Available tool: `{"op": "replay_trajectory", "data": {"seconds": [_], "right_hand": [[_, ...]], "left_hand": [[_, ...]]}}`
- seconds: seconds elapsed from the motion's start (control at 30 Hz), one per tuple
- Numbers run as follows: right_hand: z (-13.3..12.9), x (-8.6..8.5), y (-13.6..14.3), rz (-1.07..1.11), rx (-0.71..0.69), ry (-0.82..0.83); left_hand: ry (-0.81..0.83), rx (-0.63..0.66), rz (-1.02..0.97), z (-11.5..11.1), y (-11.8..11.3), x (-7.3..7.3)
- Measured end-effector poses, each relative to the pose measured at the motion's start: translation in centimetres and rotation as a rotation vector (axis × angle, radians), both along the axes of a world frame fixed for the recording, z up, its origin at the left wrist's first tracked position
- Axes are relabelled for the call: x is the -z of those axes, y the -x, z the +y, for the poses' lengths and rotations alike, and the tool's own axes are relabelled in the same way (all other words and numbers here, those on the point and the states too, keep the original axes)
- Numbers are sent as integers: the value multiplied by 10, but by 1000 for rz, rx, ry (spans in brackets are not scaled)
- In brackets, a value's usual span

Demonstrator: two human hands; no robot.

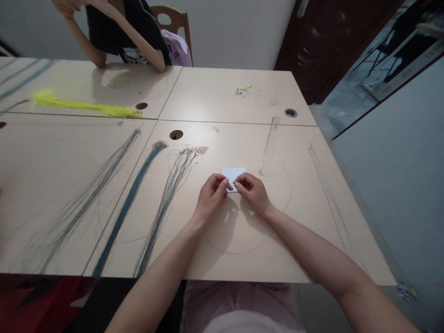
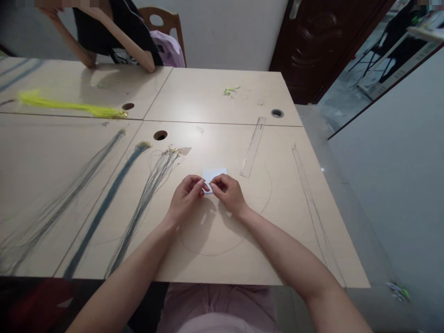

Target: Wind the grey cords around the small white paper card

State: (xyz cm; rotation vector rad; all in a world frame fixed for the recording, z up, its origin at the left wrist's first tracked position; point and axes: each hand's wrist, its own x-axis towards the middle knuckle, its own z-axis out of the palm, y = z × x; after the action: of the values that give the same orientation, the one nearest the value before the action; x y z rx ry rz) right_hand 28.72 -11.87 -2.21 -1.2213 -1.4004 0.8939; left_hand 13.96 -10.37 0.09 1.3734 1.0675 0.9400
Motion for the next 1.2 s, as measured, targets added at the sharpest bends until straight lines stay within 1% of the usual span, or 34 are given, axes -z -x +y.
{"op": "replay_trajectory", "data": {"seconds": [0.13,0.23,0.5,0.7,0.83,1.0,1.1,1.2], "right_hand": [[0,0,0,-6,-4,3],[-1,0,0,-12,-11,-1],[-1,0,0,-15,-26,5],[-1,1,0,-19,-31,-14],[0,1,0,-29,-27,-18],[0,4,-1,20,-17,2],[0,3,-1,35,-28,15],[0,1,-2,28,-34,11]], "left_hand": [[56,112,44,0,1,-1],[112,154,29,1,2,0],[197,174,0,1,3,-2],[158,161,40,1,3,-2],[39,126,161,1,3,0],[-222,28,351,0,5,3],[-367,18,460,-1,6,5],[-470,29,530,-2,7,8]]}}
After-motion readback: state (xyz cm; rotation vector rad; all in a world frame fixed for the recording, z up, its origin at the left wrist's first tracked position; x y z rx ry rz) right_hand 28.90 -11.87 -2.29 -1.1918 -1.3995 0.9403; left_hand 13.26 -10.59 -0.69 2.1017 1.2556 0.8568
